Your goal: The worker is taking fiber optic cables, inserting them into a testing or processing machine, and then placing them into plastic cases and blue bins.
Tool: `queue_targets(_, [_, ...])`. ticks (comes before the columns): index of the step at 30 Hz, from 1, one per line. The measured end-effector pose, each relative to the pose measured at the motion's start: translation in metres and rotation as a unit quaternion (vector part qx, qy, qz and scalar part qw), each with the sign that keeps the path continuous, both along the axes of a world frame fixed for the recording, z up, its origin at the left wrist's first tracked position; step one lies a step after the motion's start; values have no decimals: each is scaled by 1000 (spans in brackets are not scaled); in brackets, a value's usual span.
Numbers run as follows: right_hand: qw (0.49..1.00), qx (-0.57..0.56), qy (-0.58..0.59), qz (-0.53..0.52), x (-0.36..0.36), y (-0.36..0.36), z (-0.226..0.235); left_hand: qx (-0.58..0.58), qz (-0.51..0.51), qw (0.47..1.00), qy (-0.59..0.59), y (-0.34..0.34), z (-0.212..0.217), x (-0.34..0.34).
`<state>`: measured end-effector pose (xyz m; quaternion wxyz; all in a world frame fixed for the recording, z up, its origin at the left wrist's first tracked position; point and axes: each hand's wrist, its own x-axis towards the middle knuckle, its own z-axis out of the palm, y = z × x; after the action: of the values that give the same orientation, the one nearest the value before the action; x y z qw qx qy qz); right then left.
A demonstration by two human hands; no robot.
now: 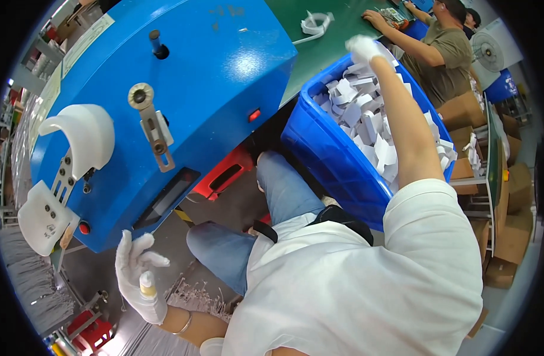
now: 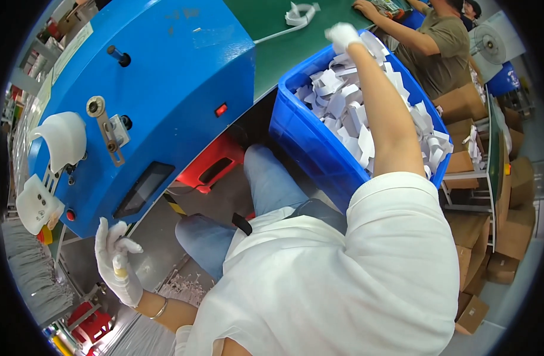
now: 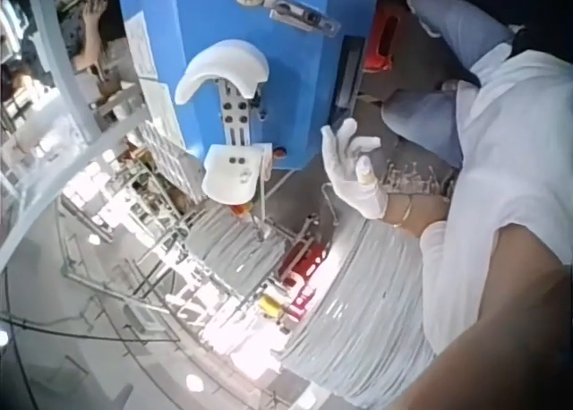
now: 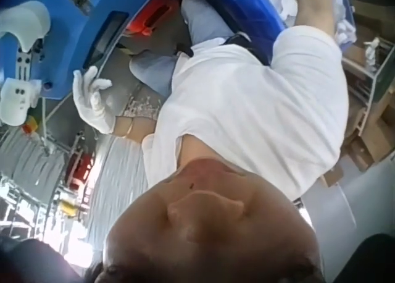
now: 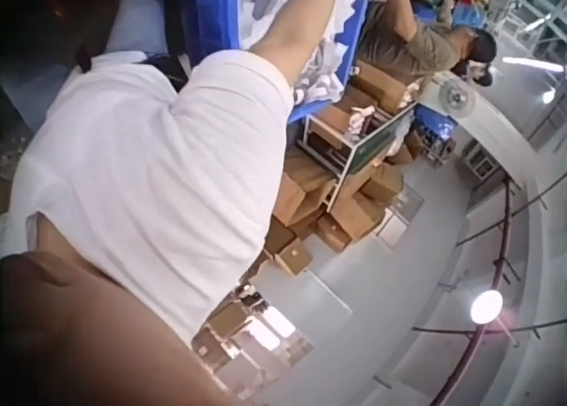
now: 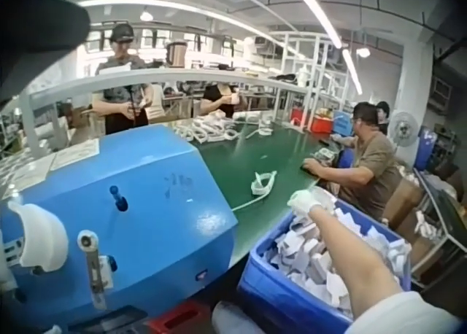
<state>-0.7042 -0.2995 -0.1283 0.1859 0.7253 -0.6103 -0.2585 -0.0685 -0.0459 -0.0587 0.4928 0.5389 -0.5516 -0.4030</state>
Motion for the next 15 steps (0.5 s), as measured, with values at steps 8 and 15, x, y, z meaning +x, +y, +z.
queue_targets(8, [945,-95,-161,-269,10,140,-88,13,23,999,-23,10,0,7])
queue_targets(15, [927,-240,-205,-204,-18,137,-28,-13,15,1000,-12,10,6,-5])
